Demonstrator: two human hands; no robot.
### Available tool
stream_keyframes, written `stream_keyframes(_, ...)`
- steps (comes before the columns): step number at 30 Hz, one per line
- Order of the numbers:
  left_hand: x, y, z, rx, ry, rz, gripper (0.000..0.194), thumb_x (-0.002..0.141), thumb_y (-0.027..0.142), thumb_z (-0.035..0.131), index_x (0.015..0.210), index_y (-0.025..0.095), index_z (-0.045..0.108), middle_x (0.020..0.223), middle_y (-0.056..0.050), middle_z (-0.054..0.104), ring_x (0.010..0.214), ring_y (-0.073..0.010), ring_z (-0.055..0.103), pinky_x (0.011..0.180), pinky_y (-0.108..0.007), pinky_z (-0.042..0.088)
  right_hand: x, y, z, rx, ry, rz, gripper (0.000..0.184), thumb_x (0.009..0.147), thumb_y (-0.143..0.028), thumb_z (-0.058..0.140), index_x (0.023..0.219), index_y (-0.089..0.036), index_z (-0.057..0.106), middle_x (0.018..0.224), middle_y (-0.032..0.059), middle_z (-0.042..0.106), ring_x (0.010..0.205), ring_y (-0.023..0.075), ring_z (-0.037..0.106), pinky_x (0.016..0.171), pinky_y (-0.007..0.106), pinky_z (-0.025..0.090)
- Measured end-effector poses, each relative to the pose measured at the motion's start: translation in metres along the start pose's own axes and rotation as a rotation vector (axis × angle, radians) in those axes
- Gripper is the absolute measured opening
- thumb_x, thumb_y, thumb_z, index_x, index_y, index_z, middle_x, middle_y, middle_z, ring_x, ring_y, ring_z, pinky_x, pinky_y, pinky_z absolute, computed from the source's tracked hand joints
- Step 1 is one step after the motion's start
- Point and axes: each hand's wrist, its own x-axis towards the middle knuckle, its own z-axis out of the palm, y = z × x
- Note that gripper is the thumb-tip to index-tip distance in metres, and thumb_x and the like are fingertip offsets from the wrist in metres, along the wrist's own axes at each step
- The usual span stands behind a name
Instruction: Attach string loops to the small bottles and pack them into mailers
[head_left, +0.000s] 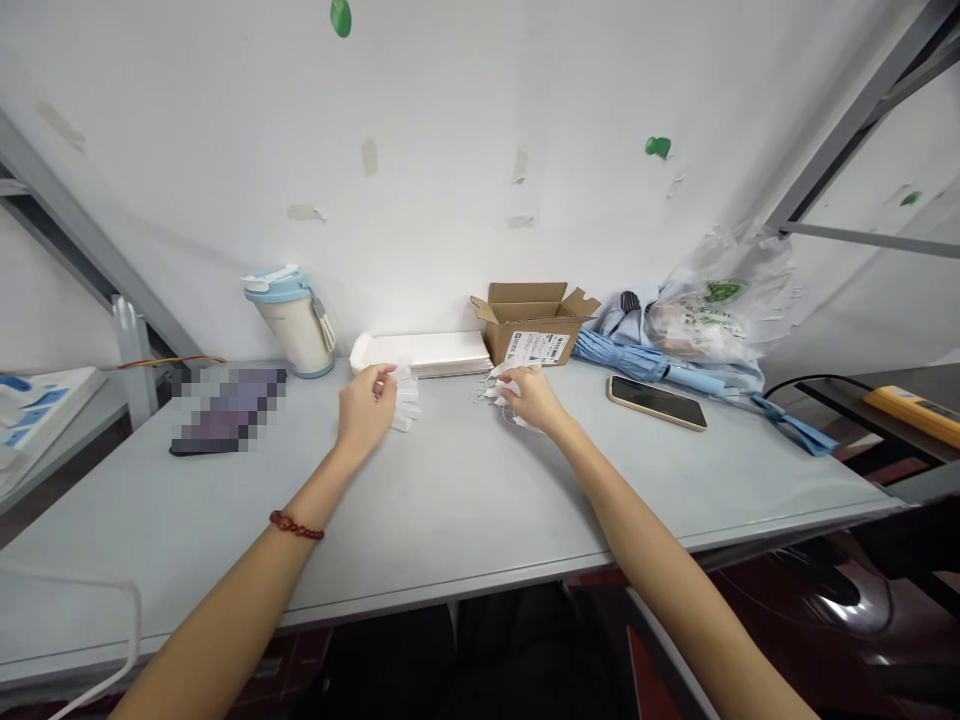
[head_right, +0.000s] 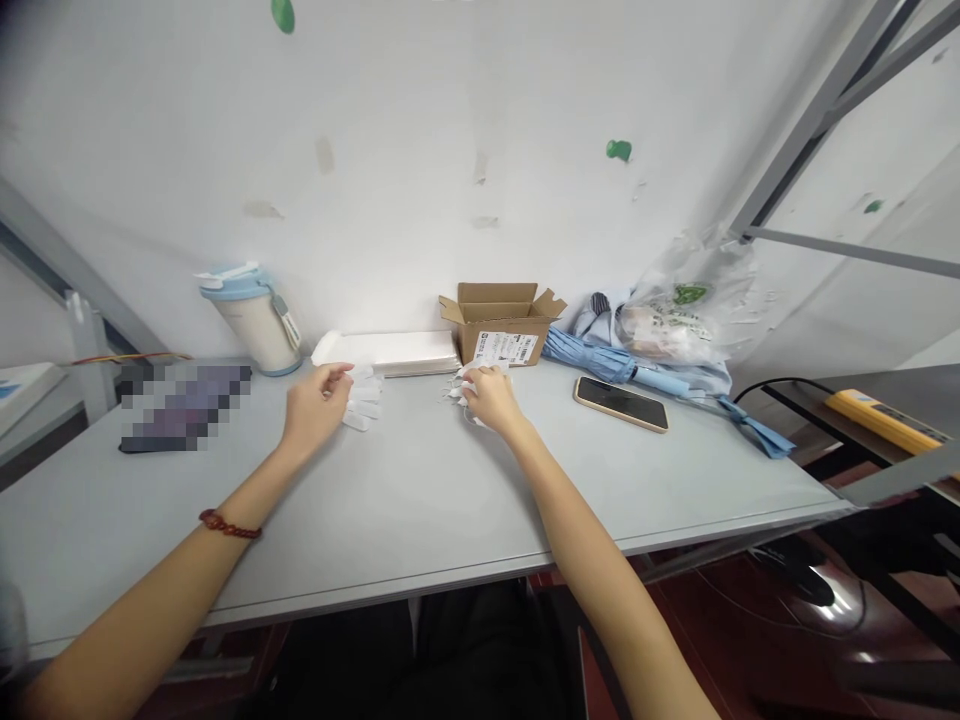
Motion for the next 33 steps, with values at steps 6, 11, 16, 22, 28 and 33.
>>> stream_keyframes(6, -0.011, 0.005, 0.01, 0.04, -0.107, 0.175, 0.031, 0.082, 0.026, 0.043, 0.101, 0.013, 0.063, 0.086, -0.007, 0.066, 0.066, -0.0158, 0.056, 0.065, -0.028, 0.046, -0.004, -0.01, -0.001, -0.083, -0.115, 0.051, 0.029, 0.082, -0.02, 0.057, 0.111, -0.018, 0.063, 0.115, 0.0137, 0.063, 0.109, 0.0318, 0.05, 0.083, 0.039, 0.038)
stream_keyframes(11, -0.014, 0.005, 0.012, 0.045, -0.115, 0.191, 0.029, 0.082, 0.025, 0.043, 0.101, 0.015, 0.063, 0.083, -0.005, 0.066, 0.063, -0.015, 0.056, 0.063, -0.028, 0.046, -0.005, -0.011, 0.002, -0.105, -0.145, 0.056, 0.035, 0.083, -0.017, 0.057, 0.118, -0.016, 0.058, 0.117, 0.0141, 0.059, 0.11, 0.0293, 0.049, 0.085, 0.037, 0.038)
stream_keyframes(16, -0.014, 0.004, 0.013, 0.045, -0.118, 0.21, 0.029, 0.082, 0.025, 0.043, 0.1, 0.016, 0.063, 0.083, -0.005, 0.066, 0.062, -0.0147, 0.056, 0.063, -0.028, 0.046, -0.003, -0.007, 0.007, -0.036, -0.106, 0.02, 0.034, 0.081, -0.011, 0.057, 0.114, -0.017, 0.06, 0.113, 0.0127, 0.058, 0.104, 0.0249, 0.053, 0.085, 0.034, 0.04)
stream_keyframes(22, -0.014, 0.005, 0.013, 0.04, -0.13, 0.227, 0.029, 0.082, 0.024, 0.043, 0.1, 0.015, 0.064, 0.082, -0.005, 0.066, 0.061, -0.0149, 0.055, 0.063, -0.028, 0.045, -0.003, -0.001, 0.013, 0.121, -0.065, -0.048, 0.03, 0.079, -0.014, 0.059, 0.108, -0.021, 0.065, 0.102, 0.0088, 0.059, 0.092, 0.0217, 0.057, 0.082, 0.034, 0.042)
stream_keyframes(28, -0.015, 0.004, 0.015, 0.041, -0.122, 0.25, 0.027, 0.082, 0.025, 0.044, 0.097, 0.015, 0.064, 0.084, -0.006, 0.067, 0.062, -0.0153, 0.056, 0.063, -0.028, 0.045, 0.001, 0.004, 0.018, 0.214, 0.004, -0.097, 0.028, 0.078, -0.009, 0.057, 0.1, -0.018, 0.07, 0.1, 0.0102, 0.061, 0.091, 0.0217, 0.059, 0.084, 0.035, 0.045)
stream_keyframes(33, -0.015, 0.003, 0.016, 0.041, -0.131, 0.265, 0.027, 0.083, 0.025, 0.043, 0.097, 0.015, 0.064, 0.086, -0.006, 0.068, 0.062, -0.0146, 0.055, 0.063, -0.028, 0.045, 0.003, 0.003, 0.018, 0.27, 0.077, -0.103, 0.026, 0.08, -0.009, 0.052, 0.096, -0.017, 0.07, 0.099, 0.0106, 0.063, 0.09, 0.0215, 0.06, 0.084, 0.036, 0.045)
